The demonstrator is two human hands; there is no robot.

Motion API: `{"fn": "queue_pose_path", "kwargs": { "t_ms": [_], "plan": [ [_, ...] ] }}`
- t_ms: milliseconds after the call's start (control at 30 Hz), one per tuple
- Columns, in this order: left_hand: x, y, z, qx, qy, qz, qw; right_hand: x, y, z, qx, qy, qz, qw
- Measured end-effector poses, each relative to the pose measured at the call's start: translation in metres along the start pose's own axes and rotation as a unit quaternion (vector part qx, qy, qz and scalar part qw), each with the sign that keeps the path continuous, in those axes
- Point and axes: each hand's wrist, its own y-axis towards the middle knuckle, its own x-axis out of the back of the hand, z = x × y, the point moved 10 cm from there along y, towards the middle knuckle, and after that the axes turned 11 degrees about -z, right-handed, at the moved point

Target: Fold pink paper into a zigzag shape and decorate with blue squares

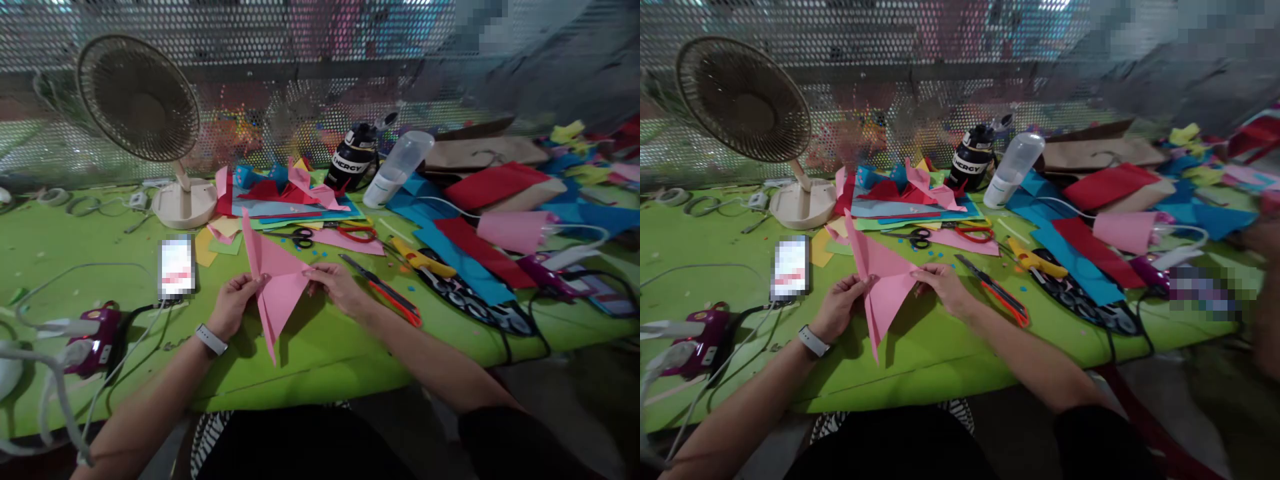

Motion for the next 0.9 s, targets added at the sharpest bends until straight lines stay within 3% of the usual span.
{"fn": "queue_pose_path", "kwargs": {
  "t_ms": [233, 633, 767, 900],
  "plan": [
    [-0.001, -0.003, -0.003, 0.008, -0.002, 0.02, 1.0, 0.002, 0.0, -0.004, -0.007, -0.017, 0.004, 1.0],
    [0.007, 0.001, -0.007, 0.018, -0.01, -0.024, 1.0, 0.001, -0.002, -0.002, 0.001, -0.014, 0.022, 1.0],
    [0.012, 0.004, -0.011, 0.024, -0.015, -0.042, 0.999, 0.01, 0.003, 0.015, 0.023, -0.003, -0.007, 1.0],
    [0.023, 0.01, -0.015, 0.022, -0.027, -0.074, 0.997, 0.036, 0.004, 0.054, 0.092, -0.008, -0.071, 0.993]
  ]
}}
